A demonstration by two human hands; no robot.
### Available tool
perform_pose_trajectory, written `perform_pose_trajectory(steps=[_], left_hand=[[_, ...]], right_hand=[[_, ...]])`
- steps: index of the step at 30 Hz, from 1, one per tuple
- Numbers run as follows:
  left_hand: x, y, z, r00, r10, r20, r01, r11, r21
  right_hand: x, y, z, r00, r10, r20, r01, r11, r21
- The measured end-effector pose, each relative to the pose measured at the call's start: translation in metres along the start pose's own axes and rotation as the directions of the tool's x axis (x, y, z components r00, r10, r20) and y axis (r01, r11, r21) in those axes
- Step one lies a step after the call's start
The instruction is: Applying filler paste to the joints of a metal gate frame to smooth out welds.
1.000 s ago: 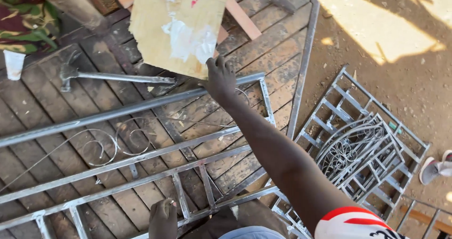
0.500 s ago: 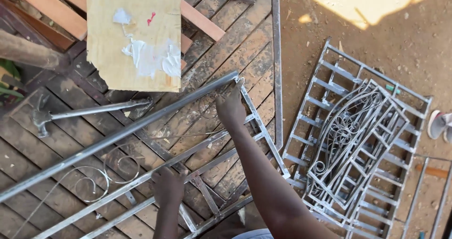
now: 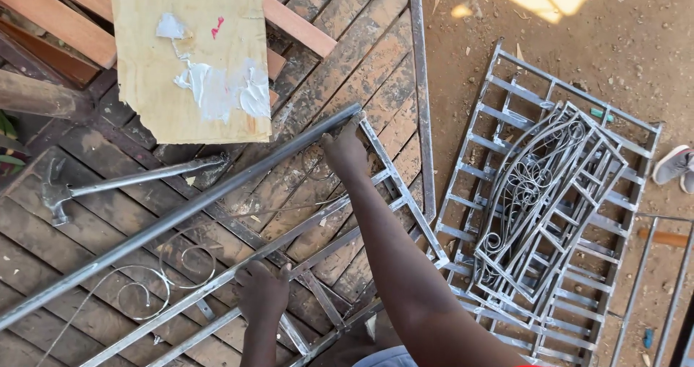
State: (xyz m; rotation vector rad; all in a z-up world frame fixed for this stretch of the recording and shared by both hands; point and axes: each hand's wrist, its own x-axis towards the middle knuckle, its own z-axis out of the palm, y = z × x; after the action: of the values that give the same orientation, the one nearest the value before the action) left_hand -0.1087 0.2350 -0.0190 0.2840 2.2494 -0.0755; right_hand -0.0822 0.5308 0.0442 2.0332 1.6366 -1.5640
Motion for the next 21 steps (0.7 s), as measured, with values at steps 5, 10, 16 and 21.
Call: perform_pose_trajectory(steps=[5,10,16,21], left_hand=[[0.012,-0.006,0.012,1.000,0.003,-0.005,-0.002,0.999,0.051],[0.005,-0.001,0.006,1.000,-0.010,-0.014,0.010,0.999,0.035],[0.000,0.010,-0.009,0.999,-0.040,-0.022,0.041,0.997,0.063],[0.010,0.014,-0.016,0.989,0.043,-0.143,-0.052,0.997,-0.056]], right_hand=[[0.025,0.024,0.007,0.999,-0.021,0.028,0.007,0.907,0.421],[0.042,0.053,0.008,0.996,-0.018,0.087,-0.052,0.679,0.733],[0.041,0.068,0.008,0.979,-0.201,0.042,0.097,0.631,0.770],[0.027,0.051,0.004,0.993,0.006,-0.114,0.065,0.789,0.610]])
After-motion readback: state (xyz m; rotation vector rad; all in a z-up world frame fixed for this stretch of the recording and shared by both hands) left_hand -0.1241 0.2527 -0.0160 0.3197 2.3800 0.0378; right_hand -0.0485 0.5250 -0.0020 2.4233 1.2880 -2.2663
